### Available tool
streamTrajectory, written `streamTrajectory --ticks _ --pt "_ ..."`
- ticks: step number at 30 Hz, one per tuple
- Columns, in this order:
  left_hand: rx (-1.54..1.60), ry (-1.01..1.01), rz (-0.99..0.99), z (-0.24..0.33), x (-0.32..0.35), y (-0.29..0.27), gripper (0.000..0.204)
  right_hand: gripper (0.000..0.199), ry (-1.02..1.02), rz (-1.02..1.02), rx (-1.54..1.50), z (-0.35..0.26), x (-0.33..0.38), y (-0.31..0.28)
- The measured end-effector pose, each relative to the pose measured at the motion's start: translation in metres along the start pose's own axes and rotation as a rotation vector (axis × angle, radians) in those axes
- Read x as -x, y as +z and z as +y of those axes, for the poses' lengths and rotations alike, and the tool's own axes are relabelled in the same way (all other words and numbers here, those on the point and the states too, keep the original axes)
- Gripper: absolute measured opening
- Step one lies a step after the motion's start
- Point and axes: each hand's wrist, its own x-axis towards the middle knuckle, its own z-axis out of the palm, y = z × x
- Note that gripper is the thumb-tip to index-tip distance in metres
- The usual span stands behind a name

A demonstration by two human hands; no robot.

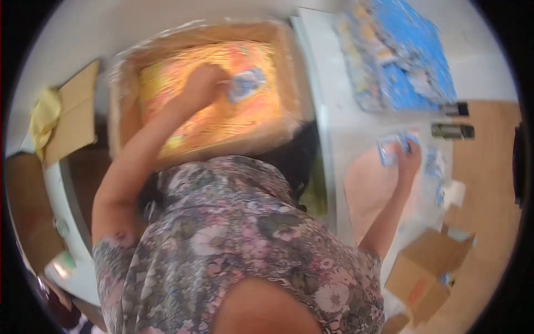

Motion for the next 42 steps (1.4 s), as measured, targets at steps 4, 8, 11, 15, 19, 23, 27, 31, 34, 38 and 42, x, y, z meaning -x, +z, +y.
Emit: streamTrajectory --ticks 4,8,11,15,19,23,27,31,34,38,42 --pt "-0.217 -0.116 0.012 0.005 -0.020 0.033 0.027 0.039 -0.112 0.106 0.046 -0.022 0.000 -0.009" --pt "-0.217 -0.316 -0.038 0.005 -0.031 0.036 0.033 0.029 -0.148 0.253 0.032 -0.044 0.003 -0.016" --pt "-0.030 -0.417 -0.064 -0.002 -0.031 0.035 0.034 0.024 -0.206 0.280 0.080 -0.059 0.003 -0.021" --pt "0.014 -0.439 -0.021 0.001 -0.031 0.026 0.032 0.021 -0.290 0.326 0.037 -0.103 -0.004 -0.029" --pt "-0.019 -0.360 0.101 0.004 -0.030 0.023 0.031 0.019 -0.434 0.381 -0.028 -0.166 -0.004 -0.040" --pt "0.679 -0.441 0.058 0.003 -0.026 0.019 0.021 0.022 -0.585 0.214 -0.394 -0.251 0.004 -0.011" --pt "1.104 -0.399 0.028 0.019 -0.019 -0.008 0.011 0.025 -0.304 -0.255 -0.719 -0.336 -0.013 0.039" --pt "1.092 -0.235 -0.002 0.019 -0.007 -0.039 0.015 0.024 -0.238 -0.677 -0.803 -0.382 -0.040 0.058" --pt "1.078 -0.206 0.006 0.009 0.009 -0.073 0.021 0.023 -0.435 -0.553 -0.858 -0.422 -0.055 0.045" --pt "0.721 -0.250 0.279 -0.016 0.043 -0.102 0.017 0.023 -0.648 -0.594 -0.994 -0.470 -0.058 0.056" --pt "0.555 -0.468 0.554 -0.035 0.090 -0.119 0.016 0.021 -0.752 -0.785 -0.983 -0.489 -0.037 0.107"
